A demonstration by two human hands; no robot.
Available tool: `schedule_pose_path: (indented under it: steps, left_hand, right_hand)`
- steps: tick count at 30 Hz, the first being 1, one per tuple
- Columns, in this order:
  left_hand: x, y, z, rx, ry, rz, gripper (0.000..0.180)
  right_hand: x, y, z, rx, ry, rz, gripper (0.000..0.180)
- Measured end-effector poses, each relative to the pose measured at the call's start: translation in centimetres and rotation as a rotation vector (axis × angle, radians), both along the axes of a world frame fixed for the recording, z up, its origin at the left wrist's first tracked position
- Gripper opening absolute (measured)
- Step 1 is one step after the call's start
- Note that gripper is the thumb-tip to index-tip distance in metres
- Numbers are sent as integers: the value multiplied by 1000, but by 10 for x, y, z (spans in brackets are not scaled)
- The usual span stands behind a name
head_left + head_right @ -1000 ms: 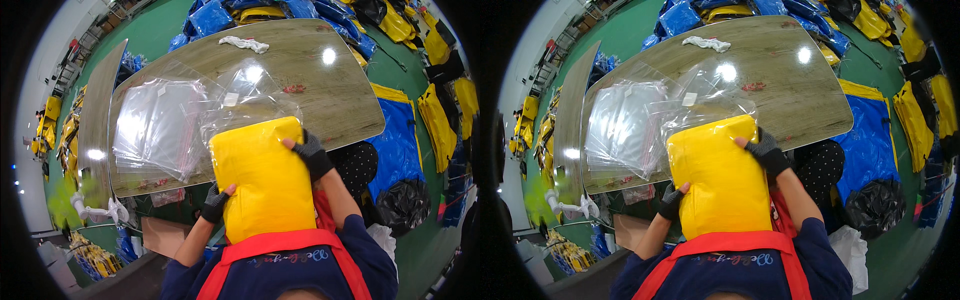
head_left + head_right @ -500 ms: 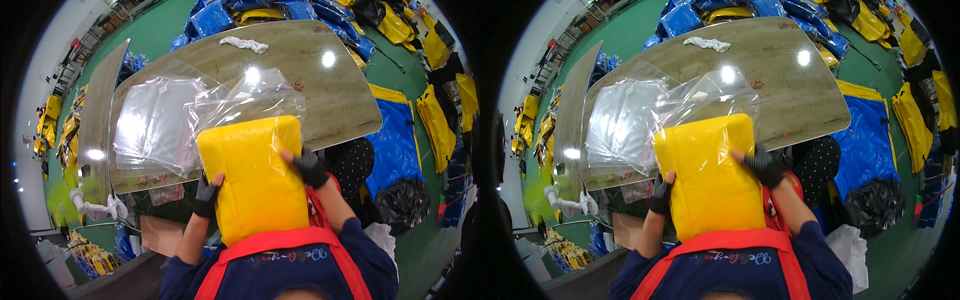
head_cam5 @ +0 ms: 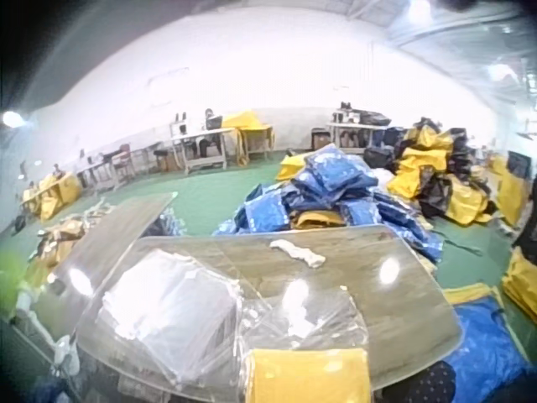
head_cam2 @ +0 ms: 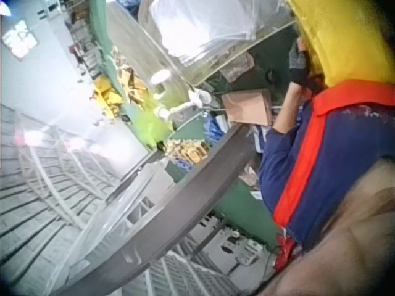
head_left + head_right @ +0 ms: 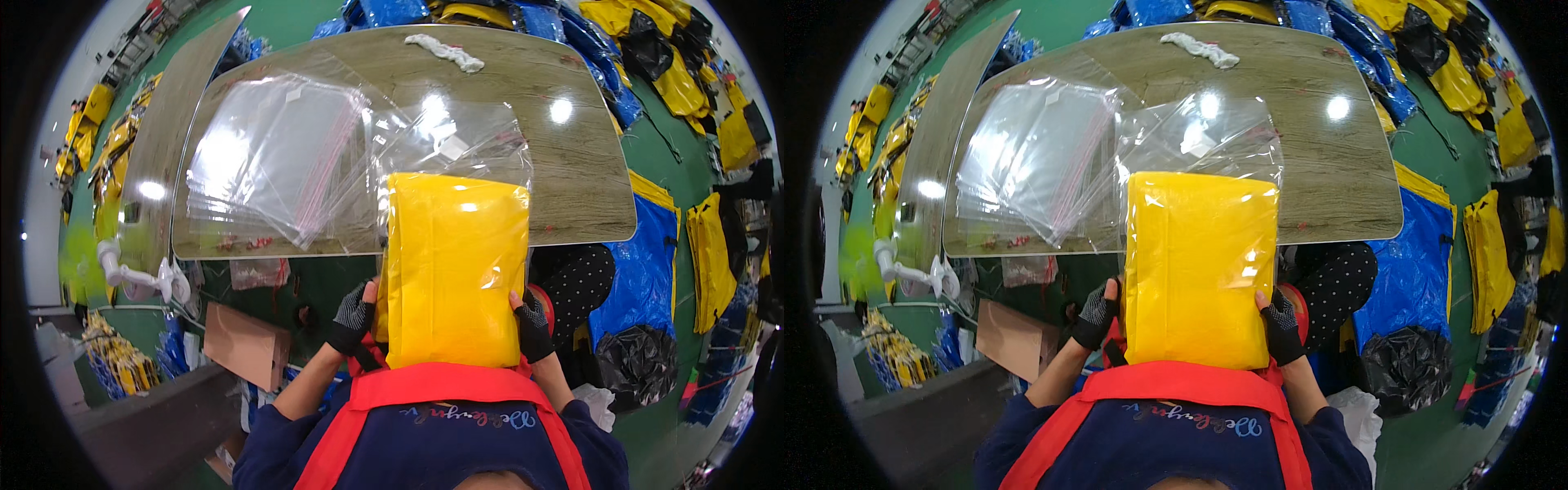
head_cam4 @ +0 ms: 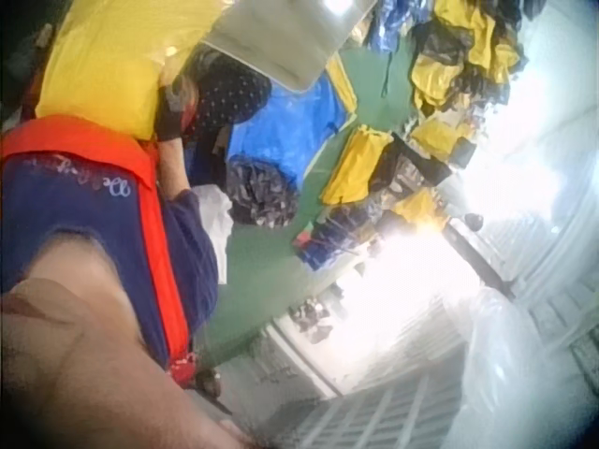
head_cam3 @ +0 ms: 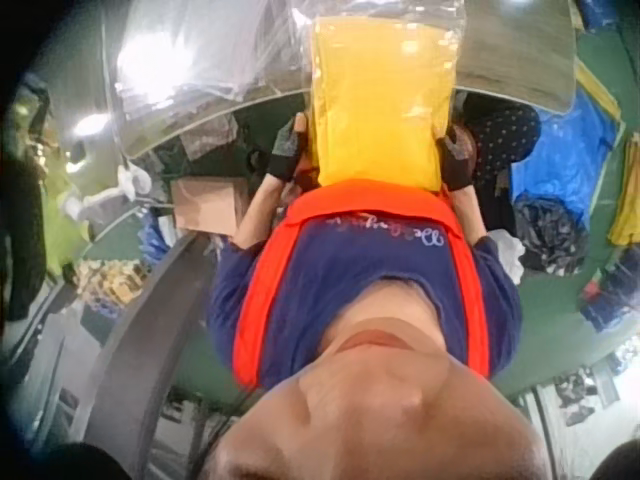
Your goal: The person folds blue and yellow tarps on a table, then places each folded tarp into a clear plastic bag. The person repeats this process for multiple tarps, handling them one at a time.
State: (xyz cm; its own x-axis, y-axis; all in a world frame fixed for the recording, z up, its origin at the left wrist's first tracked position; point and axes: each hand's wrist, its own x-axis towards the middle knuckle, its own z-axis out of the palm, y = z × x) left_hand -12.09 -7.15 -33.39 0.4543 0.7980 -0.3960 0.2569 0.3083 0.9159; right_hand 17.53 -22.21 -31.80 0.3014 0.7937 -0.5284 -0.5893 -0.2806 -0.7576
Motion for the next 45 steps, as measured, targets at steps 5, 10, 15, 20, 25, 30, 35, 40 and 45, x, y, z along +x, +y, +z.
schedule_pose_path:
  steps: [5, 10, 15, 20, 25, 30, 35, 40, 45]
  left_hand:
    - [10, -8, 19, 53, 11, -150, 63]
    - [-4, 34, 69, 40, -285, -492, 73]
    - [20, 99, 41, -57, -264, -5, 70]
    - [51, 87, 72, -10, -359, -108, 72]
    - [42, 80, 67, 84, -425, 103, 90]
    - [38, 76, 72, -107, -308, 55, 73]
    - [16, 61, 43, -223, -267, -196, 70]
    - [44, 73, 72, -181, -423, 28, 63]
    - [0, 85, 10, -231, -405, -61, 60]
  right_hand:
    - [-8, 0, -1, 105, -101, 65, 53]
    - [-10, -2, 14, 136, -392, 98, 58]
    - [3, 17, 39, 153, -330, 498, 66]
    - [77, 48, 19, 512, -608, 413, 74]
    - [29, 97, 48, 106, -230, 187, 61]
    - [-23, 52, 62, 320, -354, 296, 66]
    - [29, 91, 44, 136, -63, 213, 54]
    - [21, 67, 37, 328, -263, 528, 60]
    - [15, 90, 27, 31, -384, 143, 45]
